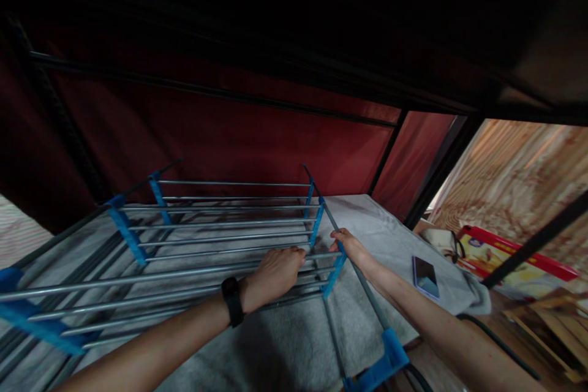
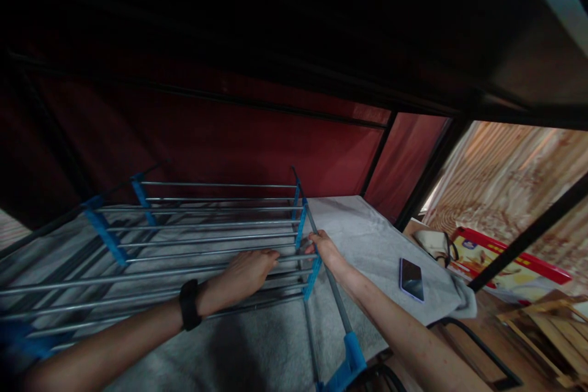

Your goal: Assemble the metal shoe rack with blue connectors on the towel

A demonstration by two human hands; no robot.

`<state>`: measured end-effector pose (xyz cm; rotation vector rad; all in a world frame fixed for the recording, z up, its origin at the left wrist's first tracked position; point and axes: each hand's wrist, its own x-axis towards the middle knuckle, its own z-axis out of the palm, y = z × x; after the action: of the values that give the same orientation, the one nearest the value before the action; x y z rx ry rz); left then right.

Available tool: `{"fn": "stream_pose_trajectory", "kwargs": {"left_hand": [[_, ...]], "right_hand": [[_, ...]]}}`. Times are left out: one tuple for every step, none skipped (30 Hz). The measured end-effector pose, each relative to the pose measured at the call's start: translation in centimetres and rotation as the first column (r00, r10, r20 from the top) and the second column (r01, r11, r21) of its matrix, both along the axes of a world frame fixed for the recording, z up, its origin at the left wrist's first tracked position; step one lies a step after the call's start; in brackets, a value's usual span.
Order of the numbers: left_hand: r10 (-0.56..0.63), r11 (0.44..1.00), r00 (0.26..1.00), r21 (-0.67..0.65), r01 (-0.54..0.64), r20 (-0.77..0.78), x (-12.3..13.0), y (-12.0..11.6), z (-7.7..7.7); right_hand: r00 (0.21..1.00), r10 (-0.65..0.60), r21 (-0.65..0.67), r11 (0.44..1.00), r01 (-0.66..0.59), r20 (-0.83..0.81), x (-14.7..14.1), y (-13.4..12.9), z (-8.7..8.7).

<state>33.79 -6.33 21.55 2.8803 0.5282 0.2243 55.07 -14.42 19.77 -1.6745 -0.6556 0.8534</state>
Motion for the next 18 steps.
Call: {"fn": "stream_pose_trajectory", "kwargs": {"left_hand": [[-0.007,1.0,1.0,0.005,0.007,0.004,0.0,0.1,0.0],[-0.011,1.0,1.0,0.007,0.011,0.007,-0.1,0.1,0.0],[-0.012,1.0,1.0,0.005,0.012,0.006,-0.2,0.1,0.1],[-0.013,1.0,1.0,-0.002,0.013,0.0,-0.4,0.1,0.3],[-0.016,1.0,1.0,-0.013,0.016,-0.006,-0.6,0.1,0.4],[-0.023,0.999,1.0,-0.024,0.023,-0.009,-0.7,0.0,0.5],[-0.037,0.999,0.999,-0.033,0.037,-0.007,-0.9,0.0,0.6],[-0.06,0.998,0.998,-0.037,0.06,0.001,-1.0,0.0,0.6],[-0.089,0.995,0.996,-0.036,0.09,0.008,-1.1,0.1,0.5],[-0.108,0.994,0.994,-0.035,0.108,0.003,-1.1,0.3,0.3],[-0.112,0.993,0.994,-0.034,0.111,-0.006,-1.2,0.6,0.1],[-0.104,0.994,0.994,-0.034,0.103,-0.016,-1.3,0.9,0.0],[-0.095,0.995,0.995,-0.036,0.094,-0.03,-1.5,1.2,-0.1],[-0.095,0.995,0.995,-0.037,0.093,-0.044,-1.9,1.6,0.0],[-0.103,0.994,0.993,-0.033,0.101,-0.059,-2.5,2.0,0.3],[-0.108,0.994,0.991,-0.024,0.106,-0.074,-3.5,2.5,0.8],[-0.099,0.995,0.991,-0.013,0.098,-0.085,-4.8,3.2,1.6],[-0.073,0.997,0.993,0.002,0.074,-0.092,-6.5,4.1,2.6]], "right_hand": [[1.0,0.0,-0.003,1.0,0.0,0.006,-0.1,-0.1,0.1],[1.0,0.009,-0.003,1.0,-0.009,0.004,-0.2,-0.2,0.2],[1.0,0.027,0.005,1.0,-0.027,-0.003,-0.3,-0.5,0.3],[0.998,0.055,0.018,0.998,-0.055,-0.009,-0.4,-0.8,0.3],[0.996,0.088,0.034,0.996,-0.087,-0.017,-0.3,-1.2,0.3],[0.992,0.128,0.055,0.99,-0.127,-0.018,-0.2,-1.7,0.2],[0.987,0.16,0.063,0.985,-0.159,-0.006,0.0,-2.1,0.1],[0.984,0.178,0.064,0.982,-0.178,0.0,0.4,-2.5,-0.1],[0.978,0.207,0.055,0.977,-0.207,0.003,0.9,-2.7,-0.4],[0.975,0.223,0.035,0.974,-0.223,0.006,1.5,-2.7,-0.7],[0.977,0.211,0.008,0.977,-0.212,0.009,2.1,-2.6,-1.0],[0.98,0.199,-0.012,0.98,-0.198,0.025,2.6,-2.5,-1.4],[0.984,0.176,-0.031,0.984,-0.175,0.038,3.0,-2.3,-1.6],[0.987,0.156,-0.046,0.987,-0.154,0.042,3.3,-2.2,-1.8],[0.989,0.144,-0.06,0.988,-0.142,0.032,3.5,-2.1,-2.0],[0.991,0.135,-0.073,0.988,-0.133,0.014,3.5,-2.1,-2.0],[0.991,0.132,-0.084,0.988,-0.132,-0.004,3.5,-2.1,-2.0],[0.992,0.123,-0.086,0.989,-0.122,0.008,3.4,-2.2,-1.9]]}}
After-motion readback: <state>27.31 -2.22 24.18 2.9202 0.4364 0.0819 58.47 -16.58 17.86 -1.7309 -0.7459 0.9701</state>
